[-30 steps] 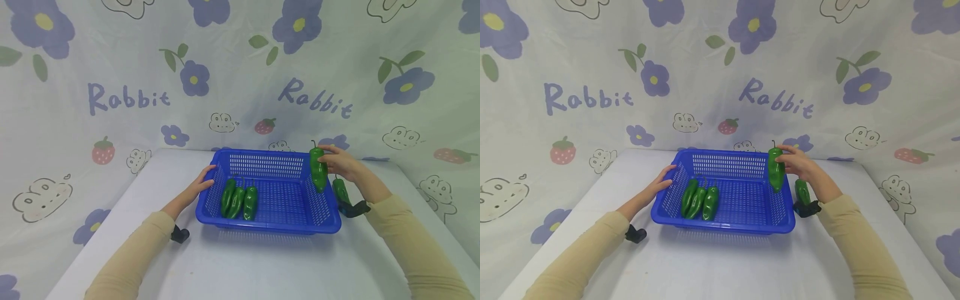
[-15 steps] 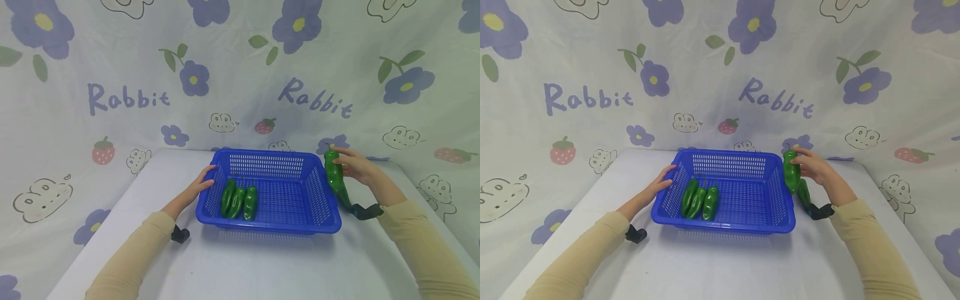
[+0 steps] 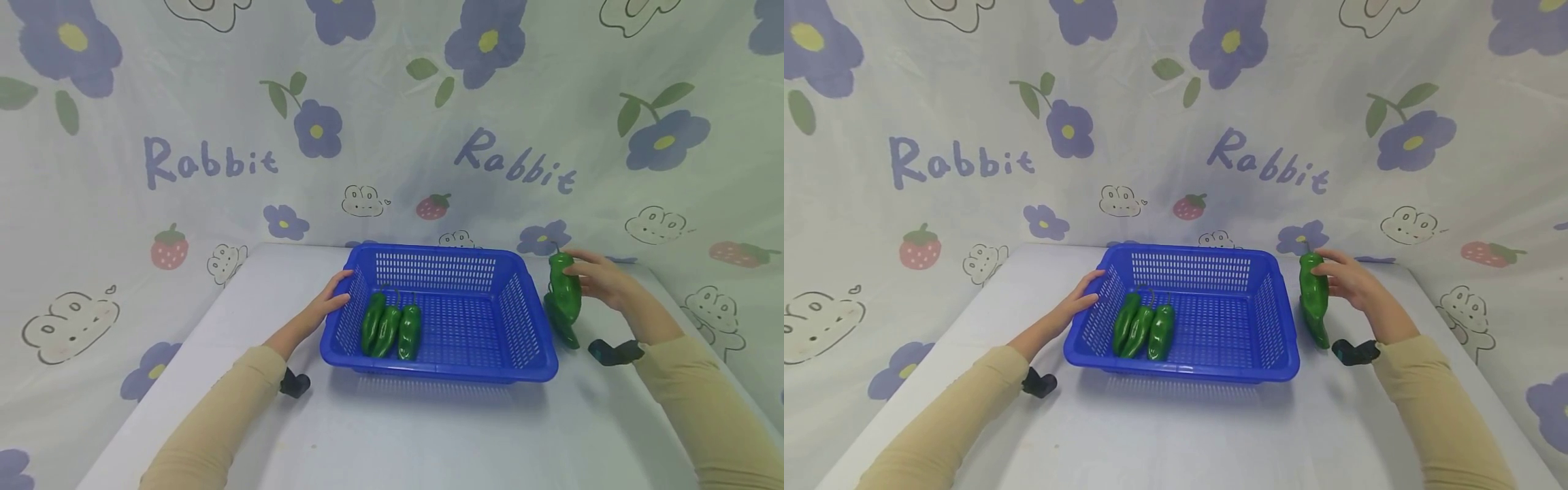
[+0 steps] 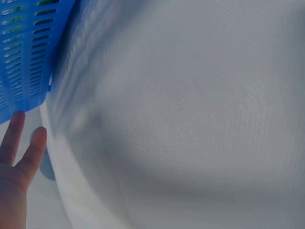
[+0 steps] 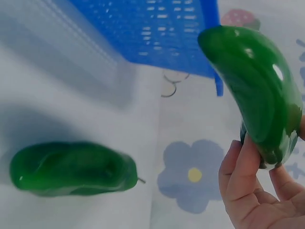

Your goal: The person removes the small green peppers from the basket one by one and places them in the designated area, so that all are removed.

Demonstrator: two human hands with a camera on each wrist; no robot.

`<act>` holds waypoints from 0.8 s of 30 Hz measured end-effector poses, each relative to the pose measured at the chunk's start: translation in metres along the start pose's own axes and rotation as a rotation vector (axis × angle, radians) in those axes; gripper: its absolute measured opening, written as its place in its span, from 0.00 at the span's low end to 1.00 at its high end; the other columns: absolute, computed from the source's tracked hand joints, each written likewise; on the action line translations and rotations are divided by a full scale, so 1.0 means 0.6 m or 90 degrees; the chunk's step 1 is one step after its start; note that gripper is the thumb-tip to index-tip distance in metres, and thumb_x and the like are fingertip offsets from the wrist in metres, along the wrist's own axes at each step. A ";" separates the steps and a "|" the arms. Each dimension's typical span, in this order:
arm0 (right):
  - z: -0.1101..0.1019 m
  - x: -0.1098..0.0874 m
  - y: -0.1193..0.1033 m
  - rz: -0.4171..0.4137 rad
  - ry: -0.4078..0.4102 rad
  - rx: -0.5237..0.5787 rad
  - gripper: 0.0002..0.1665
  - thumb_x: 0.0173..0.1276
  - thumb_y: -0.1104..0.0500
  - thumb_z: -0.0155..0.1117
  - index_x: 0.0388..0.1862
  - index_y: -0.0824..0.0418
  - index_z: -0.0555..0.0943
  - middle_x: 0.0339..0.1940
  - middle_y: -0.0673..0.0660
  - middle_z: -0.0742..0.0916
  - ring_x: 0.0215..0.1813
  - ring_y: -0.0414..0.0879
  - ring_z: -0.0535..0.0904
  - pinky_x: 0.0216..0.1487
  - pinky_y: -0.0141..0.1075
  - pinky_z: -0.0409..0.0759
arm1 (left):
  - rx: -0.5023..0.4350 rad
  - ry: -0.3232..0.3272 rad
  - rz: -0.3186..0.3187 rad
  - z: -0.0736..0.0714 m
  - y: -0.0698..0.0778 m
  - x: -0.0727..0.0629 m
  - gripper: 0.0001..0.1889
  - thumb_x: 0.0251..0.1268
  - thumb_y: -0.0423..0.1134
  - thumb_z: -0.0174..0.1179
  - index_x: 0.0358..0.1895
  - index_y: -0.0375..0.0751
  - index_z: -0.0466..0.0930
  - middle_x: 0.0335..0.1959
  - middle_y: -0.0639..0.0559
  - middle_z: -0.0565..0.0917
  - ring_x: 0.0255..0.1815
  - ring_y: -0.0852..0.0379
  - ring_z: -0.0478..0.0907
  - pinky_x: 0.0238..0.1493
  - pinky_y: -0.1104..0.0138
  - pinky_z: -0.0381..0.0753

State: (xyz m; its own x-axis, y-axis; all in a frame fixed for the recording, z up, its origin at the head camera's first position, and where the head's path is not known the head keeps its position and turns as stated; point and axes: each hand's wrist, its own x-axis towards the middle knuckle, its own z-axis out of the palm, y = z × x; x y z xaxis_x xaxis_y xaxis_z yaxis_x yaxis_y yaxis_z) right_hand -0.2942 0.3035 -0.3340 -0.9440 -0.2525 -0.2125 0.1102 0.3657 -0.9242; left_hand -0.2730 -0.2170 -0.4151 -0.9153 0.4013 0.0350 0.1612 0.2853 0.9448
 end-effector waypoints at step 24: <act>-0.022 -0.002 0.069 0.021 0.128 -0.162 0.42 0.67 0.55 0.53 0.69 0.73 0.47 0.56 0.73 0.72 0.34 0.28 0.73 0.51 0.46 0.76 | 0.001 -0.005 0.012 0.000 -0.002 0.003 0.33 0.66 0.45 0.41 0.71 0.45 0.41 0.72 0.35 0.39 0.69 0.33 0.45 0.65 0.39 0.48</act>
State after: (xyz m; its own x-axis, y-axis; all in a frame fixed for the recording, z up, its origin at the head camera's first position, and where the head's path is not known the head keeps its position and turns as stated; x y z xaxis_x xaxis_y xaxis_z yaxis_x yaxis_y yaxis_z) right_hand -0.2925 0.3307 -0.3680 -0.9866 -0.0640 -0.1501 0.0839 0.5899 -0.8031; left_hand -0.2746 -0.2166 -0.4163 -0.9094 0.4130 0.0496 0.1785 0.2796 0.9434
